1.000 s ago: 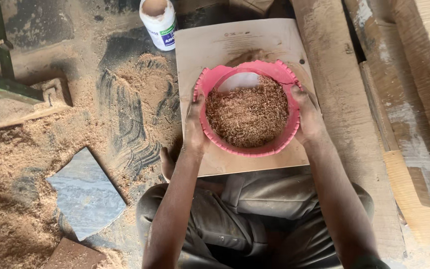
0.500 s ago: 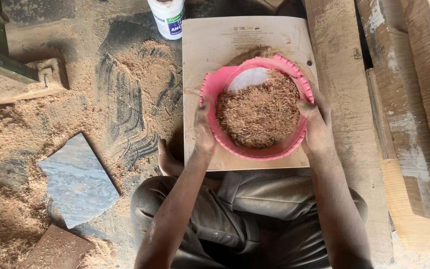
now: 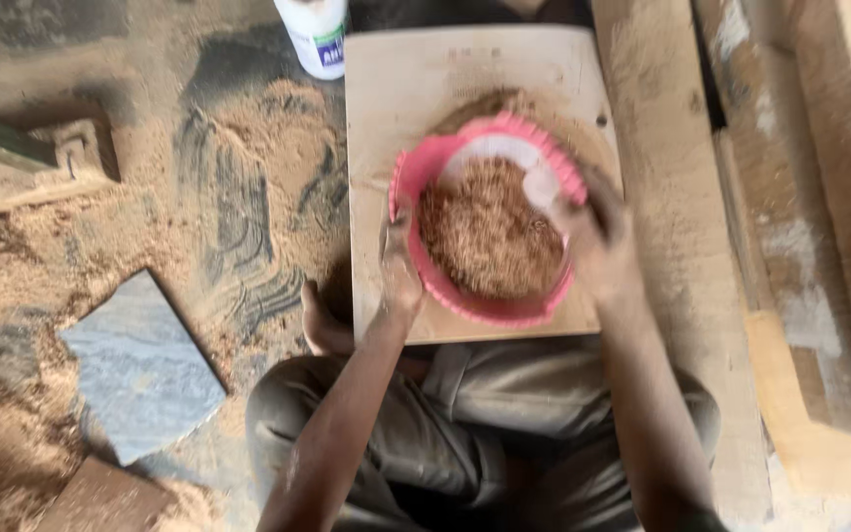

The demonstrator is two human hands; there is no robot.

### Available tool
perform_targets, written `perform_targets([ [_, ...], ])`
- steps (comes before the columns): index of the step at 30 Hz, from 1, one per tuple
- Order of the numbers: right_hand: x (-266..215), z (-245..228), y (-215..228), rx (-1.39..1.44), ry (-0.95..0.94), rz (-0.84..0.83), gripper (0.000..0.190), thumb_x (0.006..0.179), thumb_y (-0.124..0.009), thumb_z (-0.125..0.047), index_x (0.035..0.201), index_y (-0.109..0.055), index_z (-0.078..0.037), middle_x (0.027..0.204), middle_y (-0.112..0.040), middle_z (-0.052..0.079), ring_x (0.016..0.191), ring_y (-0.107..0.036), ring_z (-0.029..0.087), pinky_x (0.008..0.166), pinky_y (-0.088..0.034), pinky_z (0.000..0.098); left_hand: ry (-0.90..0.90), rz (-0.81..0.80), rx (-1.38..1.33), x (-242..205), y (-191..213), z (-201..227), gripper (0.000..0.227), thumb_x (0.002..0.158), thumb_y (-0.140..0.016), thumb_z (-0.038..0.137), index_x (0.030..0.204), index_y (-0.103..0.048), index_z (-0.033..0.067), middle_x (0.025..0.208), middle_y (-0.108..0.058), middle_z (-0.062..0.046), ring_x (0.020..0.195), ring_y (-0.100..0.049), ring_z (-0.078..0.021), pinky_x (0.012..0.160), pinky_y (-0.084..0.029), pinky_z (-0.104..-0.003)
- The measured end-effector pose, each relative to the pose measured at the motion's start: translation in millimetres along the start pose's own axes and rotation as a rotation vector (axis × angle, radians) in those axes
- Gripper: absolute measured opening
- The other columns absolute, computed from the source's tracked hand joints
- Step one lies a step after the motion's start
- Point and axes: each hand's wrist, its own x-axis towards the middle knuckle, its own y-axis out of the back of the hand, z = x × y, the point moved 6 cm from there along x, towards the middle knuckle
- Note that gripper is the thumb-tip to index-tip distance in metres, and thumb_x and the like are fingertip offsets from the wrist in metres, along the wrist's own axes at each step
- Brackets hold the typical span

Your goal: The person sits on the floor and sifts sawdust using a pink plastic sieve over a white board. They repeatedly scoop sawdust from a pile on the floor with a flat metal scraper and pour it into the sieve, shaking it to separate the finer particles.

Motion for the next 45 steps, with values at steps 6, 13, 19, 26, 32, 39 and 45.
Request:
perform_targets([
  [6, -0.2, -7.1, 0.0, 0.284, -0.092, -0.042, 0.055, 0.104, -0.057, -0.020, 0.152, -0.051, 0.006, 0.144, -0.062, 0.016, 0.136, -0.057, 0.024, 0.118, -0.046, 0.0357, 0.067, 0.018, -0.318, 13.8, -2.3, -0.3, 0.088, 0.108, -0.024, 0.069, 0.157, -0.046, -0.0005, 0.155, -0.054, -0.016, 0.145, -0.049, -0.0285, 0.122, -0.043, -0.043],
  [13, -13.6, 38.6, 22.6, 0.480, -0.409, 0.115, 0.075, 0.084, -0.059, -0.027, 0.152, -0.039, -0.002, 0.141, -0.054, 0.019, 0.125, -0.059, 0.033, 0.103, -0.054, 0.0489, 0.490, -0.020, -0.125, 63.4, -32.5, 111.4, 0.095, 0.101, -0.041, 0.071, 0.162, -0.027, -0.0002, 0.166, -0.036, -0.021, 0.156, -0.033, -0.0336, 0.127, -0.028, -0.050],
  [19, -31.7, 73.1, 47.6, 0.672, -0.398, 0.291, 0.063, 0.088, -0.055, -0.027, 0.146, -0.047, -0.002, 0.134, -0.055, 0.017, 0.119, -0.059, 0.031, 0.099, -0.054, 0.0465, 0.274, -0.018, -0.349, 97.4, -18.4, 167.5, 0.106, 0.089, -0.040, 0.083, 0.163, -0.024, 0.0082, 0.163, -0.037, -0.020, 0.143, -0.048, -0.0391, 0.114, -0.045, -0.056],
  [26, -28.4, 66.1, 35.9, 0.661, -0.316, 0.329, 0.053, 0.087, -0.053, -0.021, 0.136, -0.050, -0.002, 0.132, -0.055, 0.017, 0.129, -0.056, 0.036, 0.108, -0.055, 0.0531, 0.492, 0.249, -0.180, 100.1, 17.0, 153.8, 0.086, 0.098, -0.030, 0.072, 0.157, -0.029, 0.0095, 0.153, -0.047, -0.021, 0.135, -0.055, -0.0371, 0.106, -0.049, -0.053],
  [32, -36.1, 108.4, 36.6, 0.882, -0.521, 0.502, 0.052, 0.097, -0.051, -0.032, 0.141, -0.045, -0.005, 0.138, -0.049, 0.021, 0.129, -0.053, 0.037, 0.120, -0.044, 0.0578, 0.469, 0.216, -0.200, 94.0, 20.8, 143.9, 0.082, 0.101, -0.032, 0.069, 0.156, -0.031, 0.0093, 0.153, -0.049, -0.021, 0.136, -0.055, -0.0368, 0.108, -0.048, -0.053],
  [39, -21.4, 76.4, 34.1, 0.936, -0.338, 0.308, 0.062, 0.092, -0.045, -0.023, 0.150, -0.038, -0.005, 0.150, -0.050, 0.017, 0.148, -0.042, 0.040, 0.128, -0.032, 0.0608, 0.474, 0.214, -0.148, 98.7, 20.3, 146.9, 0.082, 0.100, -0.031, 0.070, 0.156, -0.032, 0.0086, 0.151, -0.050, -0.021, 0.135, -0.056, -0.0354, 0.108, -0.049, -0.052],
  [45, -26.2, 87.2, 41.4, 0.838, -0.442, 0.444, 0.064, 0.087, -0.049, -0.025, 0.148, -0.041, -0.007, 0.143, -0.052, 0.019, 0.145, -0.044, 0.041, 0.124, -0.036, 0.0642, 0.458, 0.228, -0.148, 100.1, 20.3, 150.2, 0.082, 0.101, -0.034, 0.068, 0.155, -0.032, 0.0064, 0.149, -0.052, -0.023, 0.134, -0.057, -0.0366, 0.108, -0.049, -0.053],
])
